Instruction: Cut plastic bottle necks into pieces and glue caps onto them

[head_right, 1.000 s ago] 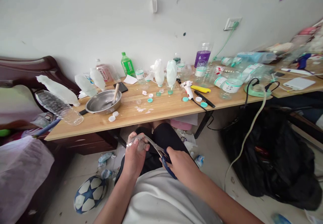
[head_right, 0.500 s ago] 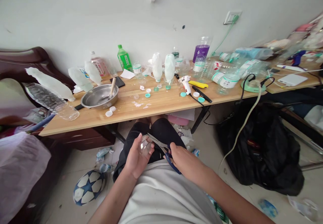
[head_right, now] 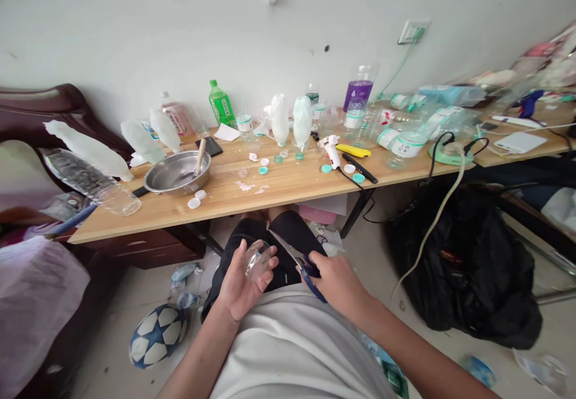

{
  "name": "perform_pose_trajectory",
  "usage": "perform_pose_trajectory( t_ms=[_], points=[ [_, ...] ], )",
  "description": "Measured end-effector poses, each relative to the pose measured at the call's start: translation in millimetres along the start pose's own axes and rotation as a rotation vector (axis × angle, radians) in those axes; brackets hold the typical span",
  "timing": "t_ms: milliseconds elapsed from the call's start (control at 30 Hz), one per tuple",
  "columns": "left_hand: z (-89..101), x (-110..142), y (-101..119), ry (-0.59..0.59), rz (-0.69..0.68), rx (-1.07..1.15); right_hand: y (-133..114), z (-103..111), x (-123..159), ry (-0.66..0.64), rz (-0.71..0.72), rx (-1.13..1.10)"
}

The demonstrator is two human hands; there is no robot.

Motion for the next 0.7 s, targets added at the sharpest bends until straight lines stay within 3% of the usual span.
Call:
perform_pose_trajectory(
  t_ms=[200,400,700],
  points=[
    [-7.3,7,10,-0.1,-0.159,-0.054,-4,7,16,-0.059,0.139,-0.427],
    [-16.1,15,21,-0.136,-0.265,-0.184,-9,10,25,0.051,0.15,-0.354],
    [-18.8,26,10,-0.071,0.053,-0.146,-24,33,20,0.081,0.303,-0.17]
  ],
)
Point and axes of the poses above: each hand's wrist, its own x-axis away from the middle knuckle, its own z-axis out of the back of the hand, y = z × x, the point moved 7 cm from there along -x, towards the middle knuckle, and after that the axes turned 8 degrees about x, right-handed, at the moved point
